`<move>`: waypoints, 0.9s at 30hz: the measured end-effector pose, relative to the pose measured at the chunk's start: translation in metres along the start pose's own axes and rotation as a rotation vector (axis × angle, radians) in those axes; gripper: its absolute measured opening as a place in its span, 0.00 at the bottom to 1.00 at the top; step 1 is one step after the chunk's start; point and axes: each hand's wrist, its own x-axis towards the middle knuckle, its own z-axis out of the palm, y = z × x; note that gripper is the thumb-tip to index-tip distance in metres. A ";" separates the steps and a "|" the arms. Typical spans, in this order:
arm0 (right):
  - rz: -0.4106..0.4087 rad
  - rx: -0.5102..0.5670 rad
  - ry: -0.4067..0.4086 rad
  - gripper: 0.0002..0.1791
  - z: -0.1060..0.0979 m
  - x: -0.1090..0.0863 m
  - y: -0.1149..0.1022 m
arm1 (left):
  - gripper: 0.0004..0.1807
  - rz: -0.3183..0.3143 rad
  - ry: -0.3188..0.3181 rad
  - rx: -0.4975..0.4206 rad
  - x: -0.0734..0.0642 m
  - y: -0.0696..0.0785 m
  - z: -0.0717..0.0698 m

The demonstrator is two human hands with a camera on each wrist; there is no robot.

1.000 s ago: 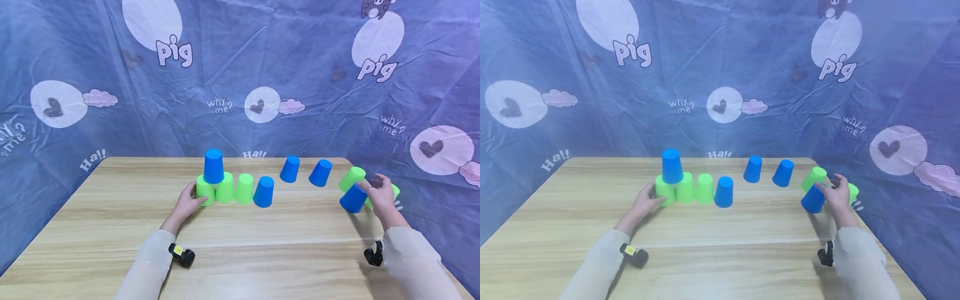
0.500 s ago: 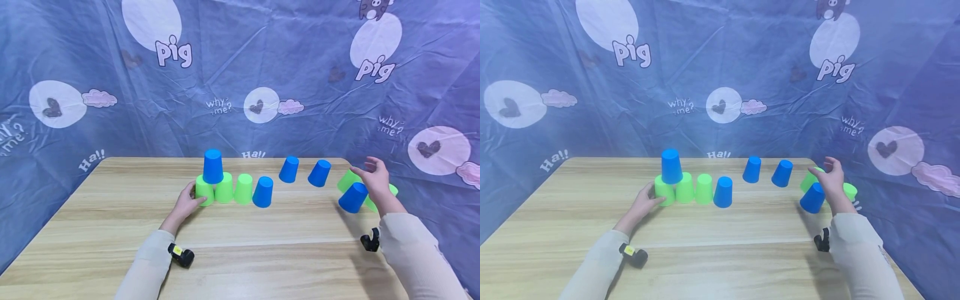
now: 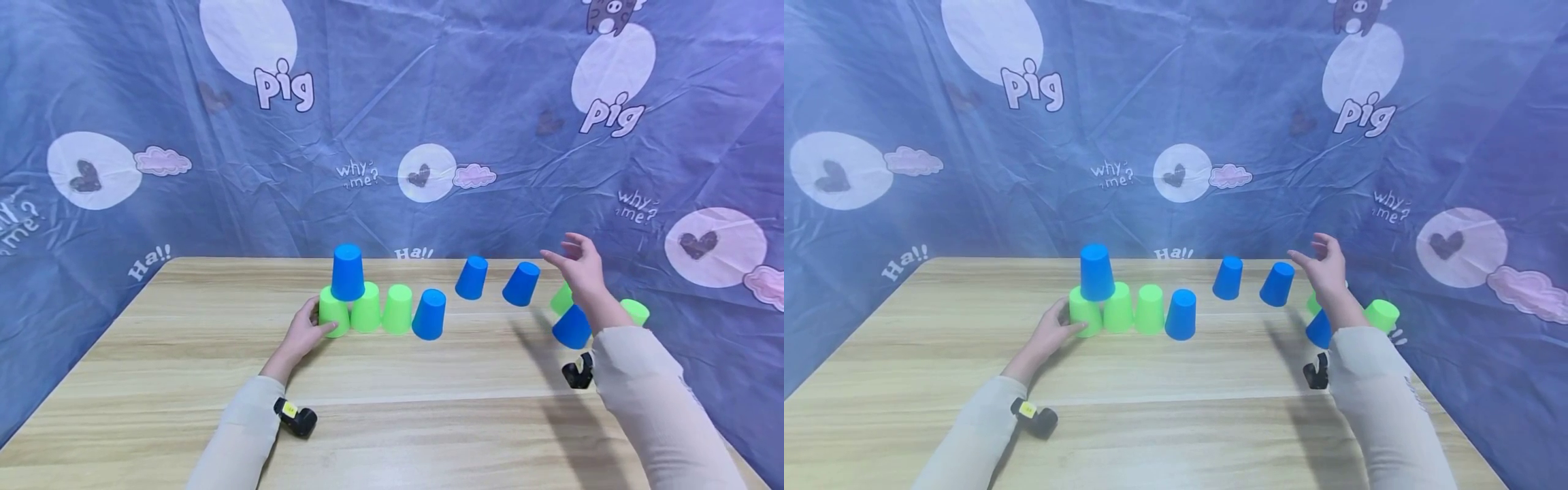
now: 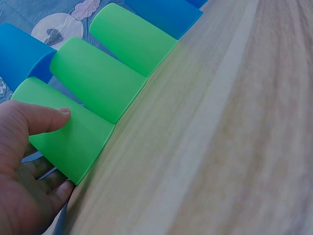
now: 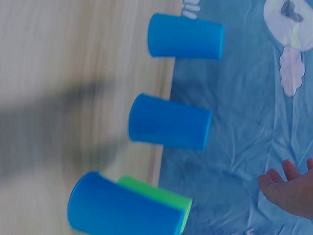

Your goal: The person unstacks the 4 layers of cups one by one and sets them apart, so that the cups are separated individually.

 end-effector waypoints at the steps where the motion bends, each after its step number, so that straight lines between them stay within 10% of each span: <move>1: -0.006 0.008 -0.006 0.43 0.003 0.000 -0.003 | 0.36 0.000 -0.002 -0.001 0.000 0.000 0.000; 27: -0.112 0.206 -0.236 0.39 0.088 -0.017 -0.032 | 0.36 -0.010 0.001 -0.008 -0.001 0.002 0.000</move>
